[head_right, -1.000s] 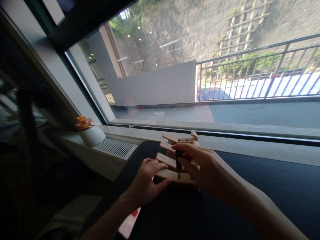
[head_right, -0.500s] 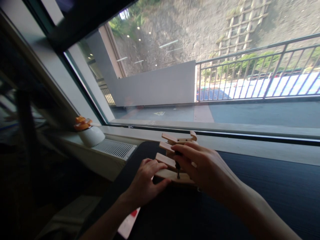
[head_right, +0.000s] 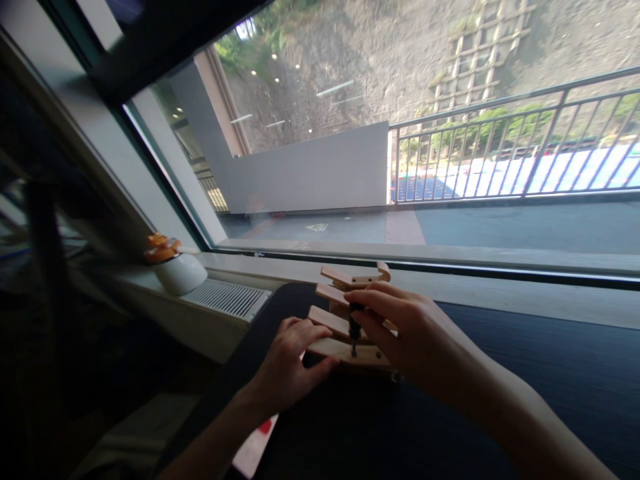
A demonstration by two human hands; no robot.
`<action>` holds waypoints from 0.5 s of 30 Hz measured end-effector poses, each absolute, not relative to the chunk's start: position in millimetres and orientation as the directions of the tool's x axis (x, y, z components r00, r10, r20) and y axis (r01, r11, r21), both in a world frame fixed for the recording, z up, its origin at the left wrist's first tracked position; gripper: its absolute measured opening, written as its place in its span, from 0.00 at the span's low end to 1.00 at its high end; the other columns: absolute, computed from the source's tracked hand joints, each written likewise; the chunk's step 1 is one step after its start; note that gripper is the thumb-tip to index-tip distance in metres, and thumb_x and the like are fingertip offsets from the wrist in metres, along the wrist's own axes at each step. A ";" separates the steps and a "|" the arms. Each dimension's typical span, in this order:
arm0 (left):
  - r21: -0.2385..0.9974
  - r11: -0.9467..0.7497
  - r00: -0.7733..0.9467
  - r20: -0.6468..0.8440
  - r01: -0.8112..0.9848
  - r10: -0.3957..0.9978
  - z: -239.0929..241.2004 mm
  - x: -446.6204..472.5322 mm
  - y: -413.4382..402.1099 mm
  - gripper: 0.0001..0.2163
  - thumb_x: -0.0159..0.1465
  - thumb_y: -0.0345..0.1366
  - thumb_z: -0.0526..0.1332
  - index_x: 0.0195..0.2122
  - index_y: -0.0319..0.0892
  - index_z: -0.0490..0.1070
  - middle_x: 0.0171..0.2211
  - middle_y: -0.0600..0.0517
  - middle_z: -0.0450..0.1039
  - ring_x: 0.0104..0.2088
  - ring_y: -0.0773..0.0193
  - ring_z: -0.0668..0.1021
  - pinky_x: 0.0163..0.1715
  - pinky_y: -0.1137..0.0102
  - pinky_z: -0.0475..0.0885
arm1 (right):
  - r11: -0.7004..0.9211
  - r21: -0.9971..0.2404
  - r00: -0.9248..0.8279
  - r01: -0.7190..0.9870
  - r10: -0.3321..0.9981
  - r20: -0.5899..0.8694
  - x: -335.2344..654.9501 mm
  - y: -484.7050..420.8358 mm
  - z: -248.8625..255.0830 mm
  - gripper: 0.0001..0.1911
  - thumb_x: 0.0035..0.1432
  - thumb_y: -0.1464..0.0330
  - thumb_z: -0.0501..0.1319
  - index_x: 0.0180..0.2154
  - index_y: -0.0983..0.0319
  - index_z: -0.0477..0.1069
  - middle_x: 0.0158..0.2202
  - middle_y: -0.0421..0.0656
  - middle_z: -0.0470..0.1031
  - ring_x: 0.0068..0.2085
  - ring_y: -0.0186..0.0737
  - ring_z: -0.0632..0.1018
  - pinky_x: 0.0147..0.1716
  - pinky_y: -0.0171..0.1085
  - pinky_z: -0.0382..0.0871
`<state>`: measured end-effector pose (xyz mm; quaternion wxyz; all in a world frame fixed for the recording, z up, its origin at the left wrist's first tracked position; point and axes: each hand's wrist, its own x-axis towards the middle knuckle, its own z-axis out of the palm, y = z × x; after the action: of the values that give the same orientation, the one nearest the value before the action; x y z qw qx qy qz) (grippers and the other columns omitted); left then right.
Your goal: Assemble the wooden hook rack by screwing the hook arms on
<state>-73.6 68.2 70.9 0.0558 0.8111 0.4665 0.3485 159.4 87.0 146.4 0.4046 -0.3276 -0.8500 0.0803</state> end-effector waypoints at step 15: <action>0.421 -0.553 0.330 0.494 0.719 0.805 73.4 -73.1 67.9 0.13 0.58 0.34 0.71 0.43 0.43 0.75 0.42 0.49 0.81 0.43 0.54 0.81 0.53 0.54 0.66 | 0.781 -0.424 -0.442 0.457 0.614 0.654 151.7 85.2 144.2 0.08 0.65 0.65 0.61 0.42 0.57 0.80 0.37 0.44 0.81 0.33 0.39 0.80 0.32 0.35 0.75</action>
<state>-73.1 67.9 73.4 0.0630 0.8131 0.4685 0.3398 151.7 85.2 144.2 0.4221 -0.3173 -0.8441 0.0927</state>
